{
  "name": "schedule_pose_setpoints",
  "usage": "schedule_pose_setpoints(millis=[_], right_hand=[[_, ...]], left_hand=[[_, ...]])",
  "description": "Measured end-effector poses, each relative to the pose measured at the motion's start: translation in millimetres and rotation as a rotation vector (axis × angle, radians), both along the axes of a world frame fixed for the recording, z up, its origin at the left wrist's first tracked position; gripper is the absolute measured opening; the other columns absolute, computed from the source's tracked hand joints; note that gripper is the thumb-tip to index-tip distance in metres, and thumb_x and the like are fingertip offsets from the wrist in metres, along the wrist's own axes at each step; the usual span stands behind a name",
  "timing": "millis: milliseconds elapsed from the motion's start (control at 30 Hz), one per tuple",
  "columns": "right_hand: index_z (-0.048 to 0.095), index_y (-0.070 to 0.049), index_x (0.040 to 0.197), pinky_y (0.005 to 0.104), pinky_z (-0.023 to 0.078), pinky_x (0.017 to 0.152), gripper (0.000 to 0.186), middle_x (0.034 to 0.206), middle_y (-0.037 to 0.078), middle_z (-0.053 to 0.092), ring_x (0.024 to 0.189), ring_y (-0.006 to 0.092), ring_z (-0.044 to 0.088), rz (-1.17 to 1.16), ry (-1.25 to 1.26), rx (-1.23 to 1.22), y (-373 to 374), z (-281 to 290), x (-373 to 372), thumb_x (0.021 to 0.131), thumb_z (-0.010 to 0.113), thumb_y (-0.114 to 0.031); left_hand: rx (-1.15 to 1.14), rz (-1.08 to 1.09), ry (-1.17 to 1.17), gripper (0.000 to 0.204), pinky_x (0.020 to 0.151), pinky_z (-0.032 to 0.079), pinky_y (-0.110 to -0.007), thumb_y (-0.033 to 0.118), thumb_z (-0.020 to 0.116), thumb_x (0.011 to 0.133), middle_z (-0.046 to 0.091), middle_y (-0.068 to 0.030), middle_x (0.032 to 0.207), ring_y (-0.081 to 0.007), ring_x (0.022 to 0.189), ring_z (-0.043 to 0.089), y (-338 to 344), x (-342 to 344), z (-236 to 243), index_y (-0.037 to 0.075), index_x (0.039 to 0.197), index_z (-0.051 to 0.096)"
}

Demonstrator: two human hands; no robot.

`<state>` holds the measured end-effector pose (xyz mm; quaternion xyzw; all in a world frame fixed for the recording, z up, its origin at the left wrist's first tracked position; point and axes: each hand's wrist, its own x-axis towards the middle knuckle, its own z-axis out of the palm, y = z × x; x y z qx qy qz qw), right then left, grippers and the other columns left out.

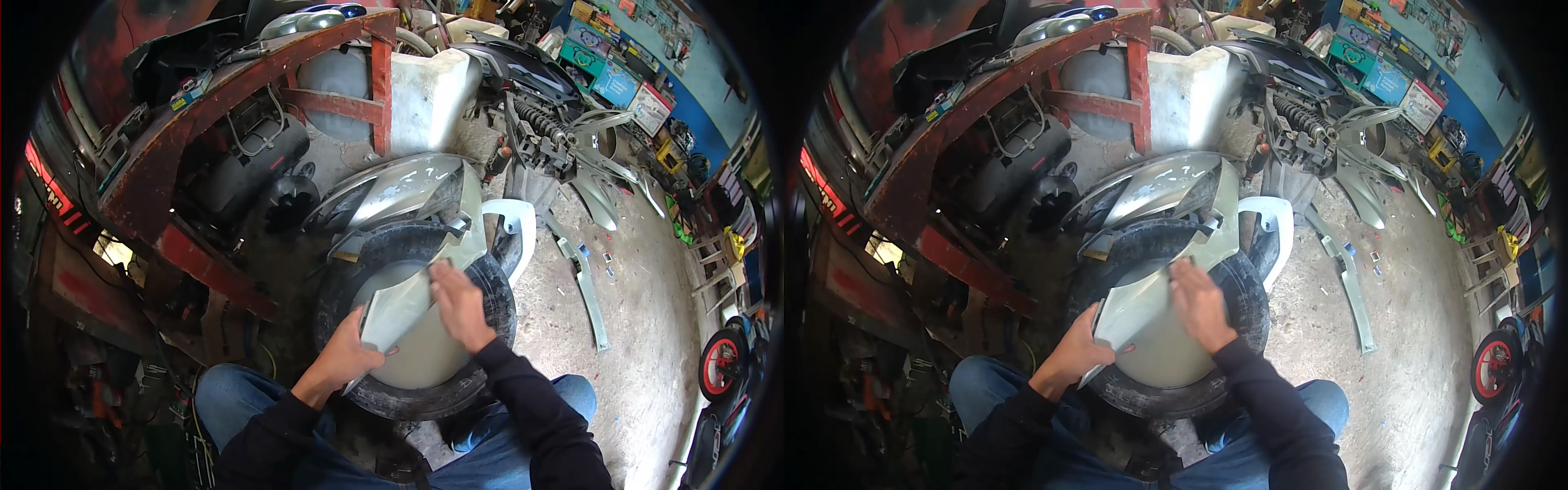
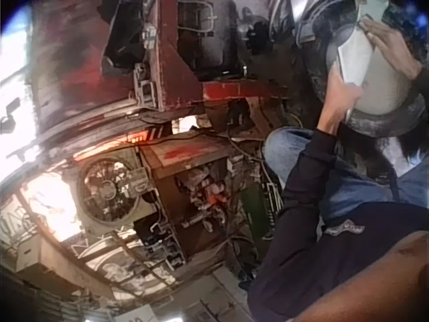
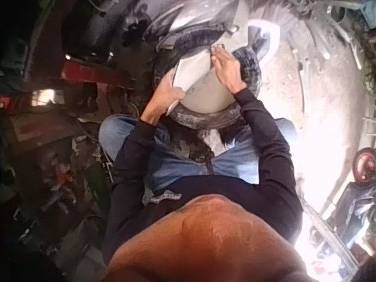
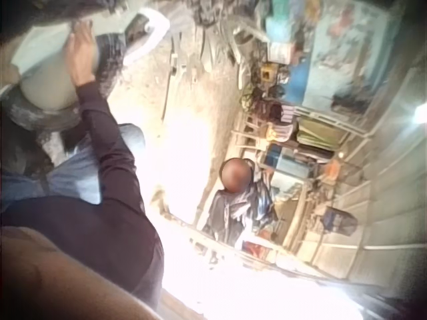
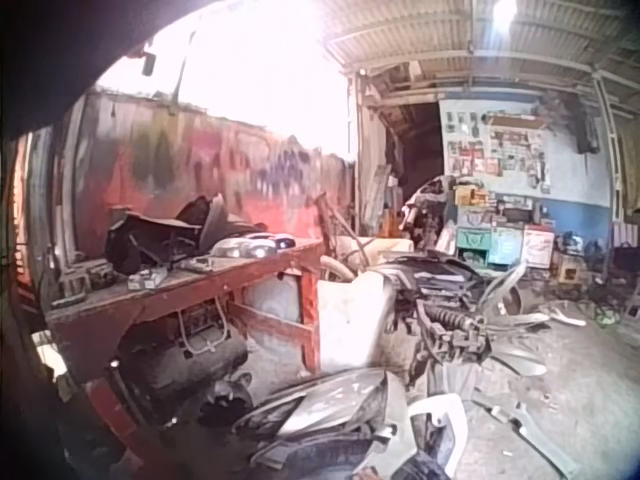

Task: The person wet sands a motorcycle fairing piece by rubbing its surfaces and edges with sandpaper over a basin of water.

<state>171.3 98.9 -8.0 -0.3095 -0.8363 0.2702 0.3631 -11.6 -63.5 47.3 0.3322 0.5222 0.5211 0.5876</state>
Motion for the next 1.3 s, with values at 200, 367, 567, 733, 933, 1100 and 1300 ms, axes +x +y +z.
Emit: schedule_pose_setpoints(millis=[200, 367, 567, 733, 933, 1100, 1300], right_hand=[[0.068, 0.003, 0.122, 0.0434, 0.04, 0.113, 0.031, 0.13, 0.022, 0.065, 0.131, 0.0367, 0.056, -0.058, -0.11, 0.116, 21, -4, 4, 0.094, 0.06, -0.006], [0.068, 0.001, 0.123, 0.0455, 0.04, 0.113, 0.031, 0.13, 0.023, 0.064, 0.134, 0.0381, 0.053, 0.014, -0.082, 0.095, 6, 2, -2, 0.096, 0.057, -0.008], [0.066, 0.002, 0.126, 0.0481, 0.038, 0.114, 0.033, 0.136, 0.022, 0.061, 0.137, 0.0408, 0.049, 0.154, -0.079, 0.003, -22, 14, -3, 0.096, 0.06, -0.011], [0.068, 0.0, 0.125, 0.0468, 0.04, 0.112, 0.032, 0.135, 0.021, 0.062, 0.135, 0.0428, 0.051, 0.007, -0.112, 0.062, -4, 5, -8, 0.097, 0.057, -0.009], [0.065, -0.004, 0.131, 0.0552, 0.019, 0.12, 0.036, 0.142, 0.016, 0.059, 0.147, 0.0424, 0.034, -0.041, -0.294, -0.036, 15, 6, 5, 0.103, 0.05, -0.02], [0.063, -0.014, 0.138, 0.0635, 0.005, 0.119, 0.043, 0.152, 0.01, 0.051, 0.152, 0.0401, 0.022, 0.053, -0.269, -0.11, -13, 1, 6, 0.107, 0.041, -0.034], [0.066, -0.011, 0.133, 0.0616, -0.003, 0.119, 0.045, 0.152, 0.005, 0.052, 0.154, 0.0369, 0.017, 0.133, -0.142, -0.297, -50, 15, -5, 0.107, 0.039, -0.035]], left_hand=[[0.006, 0.002, 0.046, 0.076, 0.099, 0.054, -0.036, -0.015, 0.06, 0.066, 0.056, -0.0121, 0.131, -0.0215, 0.121, 0.058, 4, 4, -2, -0.006, 0.139, 0.042], [-0.018, 0.041, -0.032, 0.078, 0.103, 0.05, -0.034, -0.013, 0.062, 0.061, 0.059, -0.0119, 0.127, -0.022, 0.119, 0.059, -3, -1, 0, -0.006, 0.137, 0.045], [0.018, 0.011, -0.018, 0.076, 0.099, 0.053, -0.033, -0.014, 0.063, 0.066, 0.058, -0.0118, 0.129, -0.0205, 0.121, 0.057, -1, -3, -1, -0.005, 0.139, 0.044], [-0.03, 0.047, -0.025, 0.076, 0.097, 0.054, -0.033, -0.015, 0.062, 0.065, 0.058, -0.0127, 0.128, -0.0215, 0.119, 0.059, 1, 2, -11, -0.006, 0.139, 0.044], [-0.027, 0.033, -0.018, 0.077, 0.095, 0.056, -0.034, -0.016, 0.061, 0.065, 0.056, -0.0128, 0.13, -0.0218, 0.117, 0.06, 3, 9, -1, -0.006, 0.139, 0.043], [-0.027, 0.054, -0.094, 0.078, 0.098, 0.056, -0.038, -0.016, 0.06, 0.063, 0.056, -0.014, 0.132, -0.0255, 0.122, 0.058, -4, 4, -4, -0.007, 0.139, 0.042], [-0.019, 0.04, -0.04, 0.079, 0.097, 0.057, -0.039, -0.018, 0.059, 0.063, 0.055, -0.0142, 0.132, -0.0258, 0.123, 0.058, -7, 5, -10, -0.006, 0.139, 0.042]])
